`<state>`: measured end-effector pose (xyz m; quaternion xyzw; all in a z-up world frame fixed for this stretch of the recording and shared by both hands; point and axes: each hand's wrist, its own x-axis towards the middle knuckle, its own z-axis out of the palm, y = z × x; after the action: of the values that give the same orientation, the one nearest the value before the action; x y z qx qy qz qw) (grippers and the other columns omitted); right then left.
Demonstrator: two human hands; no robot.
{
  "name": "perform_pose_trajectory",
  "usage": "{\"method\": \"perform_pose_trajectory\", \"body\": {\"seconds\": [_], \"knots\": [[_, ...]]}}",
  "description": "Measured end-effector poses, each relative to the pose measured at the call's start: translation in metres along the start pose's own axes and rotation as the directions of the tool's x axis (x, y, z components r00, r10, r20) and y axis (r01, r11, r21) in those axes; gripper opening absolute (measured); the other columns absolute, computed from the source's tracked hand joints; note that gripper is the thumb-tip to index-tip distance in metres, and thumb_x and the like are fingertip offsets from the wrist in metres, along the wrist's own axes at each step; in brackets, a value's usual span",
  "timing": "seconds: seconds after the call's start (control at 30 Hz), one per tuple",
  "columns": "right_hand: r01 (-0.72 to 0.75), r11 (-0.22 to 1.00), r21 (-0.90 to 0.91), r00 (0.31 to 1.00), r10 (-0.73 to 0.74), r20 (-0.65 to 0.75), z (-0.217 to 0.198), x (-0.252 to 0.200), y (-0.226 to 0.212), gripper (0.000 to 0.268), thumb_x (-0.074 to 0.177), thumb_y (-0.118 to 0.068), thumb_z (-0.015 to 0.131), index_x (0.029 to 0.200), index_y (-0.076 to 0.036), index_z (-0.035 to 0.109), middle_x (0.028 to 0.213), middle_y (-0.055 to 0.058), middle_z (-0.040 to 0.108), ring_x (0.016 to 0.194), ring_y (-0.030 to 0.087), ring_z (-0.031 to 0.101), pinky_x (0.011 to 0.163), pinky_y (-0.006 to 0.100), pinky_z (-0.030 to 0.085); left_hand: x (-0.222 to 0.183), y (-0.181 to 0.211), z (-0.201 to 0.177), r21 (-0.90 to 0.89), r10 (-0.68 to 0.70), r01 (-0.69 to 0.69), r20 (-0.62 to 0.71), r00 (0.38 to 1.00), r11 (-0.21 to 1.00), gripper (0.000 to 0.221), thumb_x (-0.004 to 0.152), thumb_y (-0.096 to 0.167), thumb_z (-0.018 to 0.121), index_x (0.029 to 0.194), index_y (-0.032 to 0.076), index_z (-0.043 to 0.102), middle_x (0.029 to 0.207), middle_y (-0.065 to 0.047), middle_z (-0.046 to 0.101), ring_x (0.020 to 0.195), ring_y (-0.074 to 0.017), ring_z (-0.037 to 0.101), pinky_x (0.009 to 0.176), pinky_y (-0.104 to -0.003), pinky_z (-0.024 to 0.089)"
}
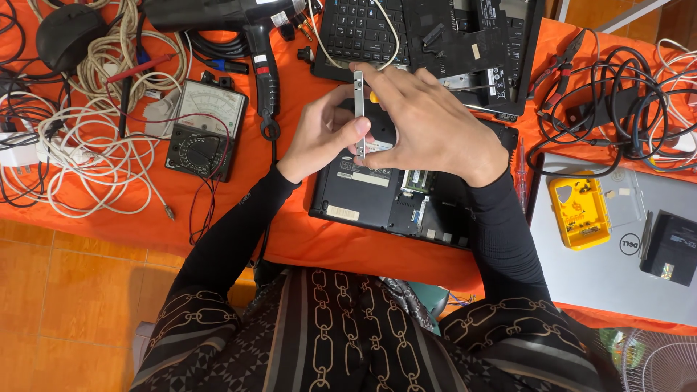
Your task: Dismantle and repair internal laptop components using a screwdriver.
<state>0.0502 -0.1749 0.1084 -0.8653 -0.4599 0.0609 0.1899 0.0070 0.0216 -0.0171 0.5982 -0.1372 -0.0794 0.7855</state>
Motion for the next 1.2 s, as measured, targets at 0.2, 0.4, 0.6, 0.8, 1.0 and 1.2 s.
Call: {"method": "perform_pose_trajectory", "body": {"seconds": [0.2,0.4,0.6,0.8,1.0,1.2], "knots": [[0.012,1.000,-0.018,1.000,-0.013,-0.007,0.005,0.001,0.003,0.110,0.067,-0.041,0.091,0.154,-0.001,0.035,0.117,0.023,0.065,0.104,0.037,0.064,0.099,0.045,0.043,-0.001,0.003,0.001,-0.005,-0.014,0.013,-0.028,1.000,1.000,0.062,0.099,0.028,0.073,0.143,-0.006,0.048,0.090,-0.009,0.072,0.085,-0.0137,0.074,0.066,-0.024,0.058],[-0.016,1.000,0.000,1.000,0.016,0.017,0.004,0.001,0.002,0.116,0.068,-0.044,0.091,0.158,-0.003,0.029,0.121,0.023,0.065,0.105,0.036,0.064,0.096,0.044,0.043,-0.001,0.005,0.002,0.005,-0.025,0.026,-0.049,0.998,1.000,0.060,0.098,0.027,0.074,0.142,-0.005,0.049,0.086,-0.008,0.071,0.082,-0.0122,0.073,0.065,-0.024,0.058],[0.019,1.000,-0.012,0.999,-0.019,-0.027,0.004,-0.002,0.003,0.133,0.064,-0.058,0.093,0.161,-0.004,0.019,0.125,0.025,0.063,0.110,0.038,0.062,0.097,0.045,0.042,-0.001,0.012,0.005,0.014,-0.038,0.039,-0.070,0.997,0.999,0.057,0.098,0.027,0.073,0.140,-0.006,0.051,0.083,-0.007,0.070,0.079,-0.0112,0.072,0.064,-0.023,0.057],[-0.079,0.997,-0.022,0.997,0.079,0.006,-0.011,-0.007,0.001,0.136,0.060,-0.050,0.093,0.160,0.001,0.016,0.102,0.018,0.052,0.094,0.035,0.054,0.091,0.044,0.044,0.001,0.010,0.005,0.018,-0.027,0.028,-0.082,0.996,0.999,0.056,0.099,0.025,0.071,0.139,-0.006,0.051,0.087,-0.007,0.070,0.080,-0.0117,0.073,0.061,-0.023,0.057],[0.025,0.999,-0.046,0.960,-0.037,-0.276,-0.019,-0.022,0.009,0.071,0.102,0.003,0.068,0.163,0.005,0.031,0.113,0.016,0.048,0.106,0.031,0.054,0.098,0.040,0.047,0.003,0.002,0.002,0.043,-0.054,0.058,-0.096,0.994,0.997,0.054,0.098,0.028,0.070,0.138,-0.005,0.053,0.080,-0.008,0.071,0.076,-0.0123,0.073,0.058,-0.022,0.055],[0.017,0.999,-0.048,0.877,-0.038,-0.479,-0.041,-0.035,0.006,0.029,0.104,0.006,0.071,0.131,-0.001,0.066,0.110,0.013,0.062,0.107,0.026,0.061,0.098,0.038,0.051,0.004,-0.002,0.002,0.059,-0.038,0.044,-0.094,0.995,0.997,0.057,0.097,0.035,0.070,0.136,-0.004,0.055,0.077,-0.009,0.071,0.072,-0.0122,0.073,0.056,-0.022,0.055]]}}
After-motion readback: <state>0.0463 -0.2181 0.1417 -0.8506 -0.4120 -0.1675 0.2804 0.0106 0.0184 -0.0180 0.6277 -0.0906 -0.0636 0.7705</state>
